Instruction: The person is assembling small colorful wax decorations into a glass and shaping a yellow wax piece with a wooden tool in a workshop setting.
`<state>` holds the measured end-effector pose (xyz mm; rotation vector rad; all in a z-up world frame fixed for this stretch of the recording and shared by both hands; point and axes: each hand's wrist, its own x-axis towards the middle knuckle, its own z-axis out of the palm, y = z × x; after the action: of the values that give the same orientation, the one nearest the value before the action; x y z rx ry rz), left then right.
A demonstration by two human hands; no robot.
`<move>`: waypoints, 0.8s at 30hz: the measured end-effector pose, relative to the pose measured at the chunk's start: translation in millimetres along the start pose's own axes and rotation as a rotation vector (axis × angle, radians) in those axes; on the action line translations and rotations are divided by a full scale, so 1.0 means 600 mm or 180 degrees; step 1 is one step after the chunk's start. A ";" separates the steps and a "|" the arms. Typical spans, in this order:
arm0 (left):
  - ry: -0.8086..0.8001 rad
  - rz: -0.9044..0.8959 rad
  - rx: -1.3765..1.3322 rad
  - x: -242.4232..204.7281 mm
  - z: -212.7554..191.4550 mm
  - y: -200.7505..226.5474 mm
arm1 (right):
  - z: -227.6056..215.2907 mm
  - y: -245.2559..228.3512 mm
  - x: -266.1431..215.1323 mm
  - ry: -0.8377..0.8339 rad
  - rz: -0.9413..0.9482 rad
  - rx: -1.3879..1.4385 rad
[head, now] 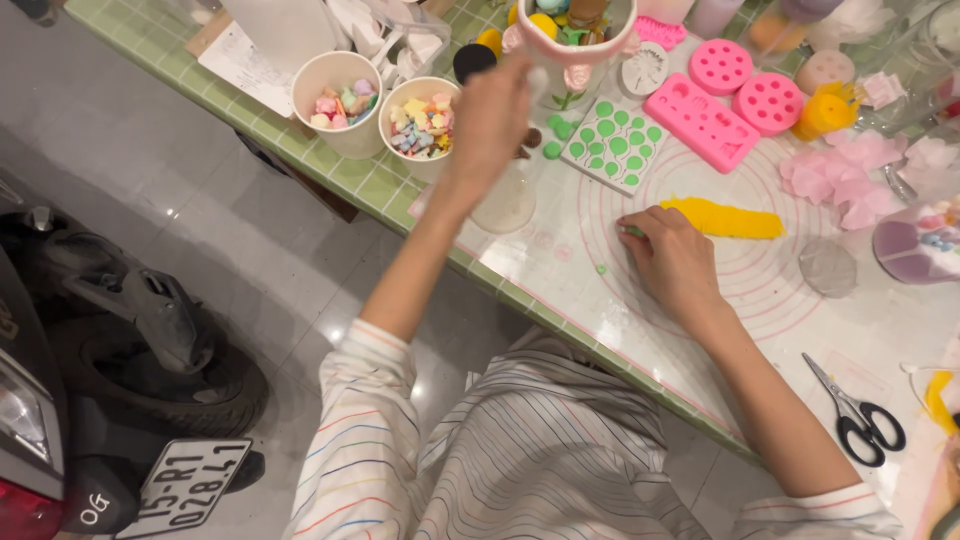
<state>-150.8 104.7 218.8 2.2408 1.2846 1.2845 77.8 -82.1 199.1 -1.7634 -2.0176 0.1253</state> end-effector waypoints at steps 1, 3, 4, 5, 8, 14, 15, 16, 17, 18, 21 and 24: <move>0.0123 -0.0158 -0.0322 0.004 -0.031 0.006 | -0.002 0.003 -0.003 -0.0011 -0.0038 0.0087; 0.0387 -0.0014 -0.0274 0.004 -0.098 -0.036 | -0.004 0.010 -0.007 -0.0107 0.0042 0.0246; 0.0657 0.0151 -0.0233 0.007 -0.132 -0.056 | -0.006 0.014 -0.007 -0.0187 0.0119 0.0397; 0.0658 0.0154 -0.0226 0.006 -0.155 -0.078 | -0.006 0.014 -0.008 -0.0185 0.0115 0.0402; 0.0710 -0.0257 0.0174 -0.003 -0.210 -0.140 | -0.011 0.009 -0.008 -0.0269 0.0151 0.0687; 0.0518 -0.0282 0.1235 -0.031 -0.213 -0.173 | -0.012 -0.021 -0.021 -0.0278 0.0260 0.1336; 0.0581 0.0006 0.1289 -0.032 -0.207 -0.161 | -0.001 -0.014 -0.026 -0.0244 0.0018 0.1131; 0.0642 0.0291 0.1338 -0.035 -0.200 -0.150 | 0.009 -0.008 -0.031 -0.0216 -0.0221 0.0922; 0.0634 0.0304 0.1325 -0.039 -0.182 -0.117 | 0.011 -0.009 -0.033 -0.0206 -0.0205 0.0917; 0.0391 0.0196 0.0316 -0.047 -0.164 -0.084 | 0.012 -0.010 -0.035 -0.0181 -0.0281 0.0882; -0.0206 0.0184 -0.0406 -0.066 -0.065 -0.022 | 0.008 -0.014 -0.037 -0.0203 -0.0430 0.0781; -0.0774 0.0253 0.0194 -0.065 0.014 -0.010 | -0.008 -0.028 -0.035 -0.0306 -0.0519 0.0737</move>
<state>-156.5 78.7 188.2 2.4236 1.1709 0.9710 66.0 -106.1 203.4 -1.4707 -2.1097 0.3820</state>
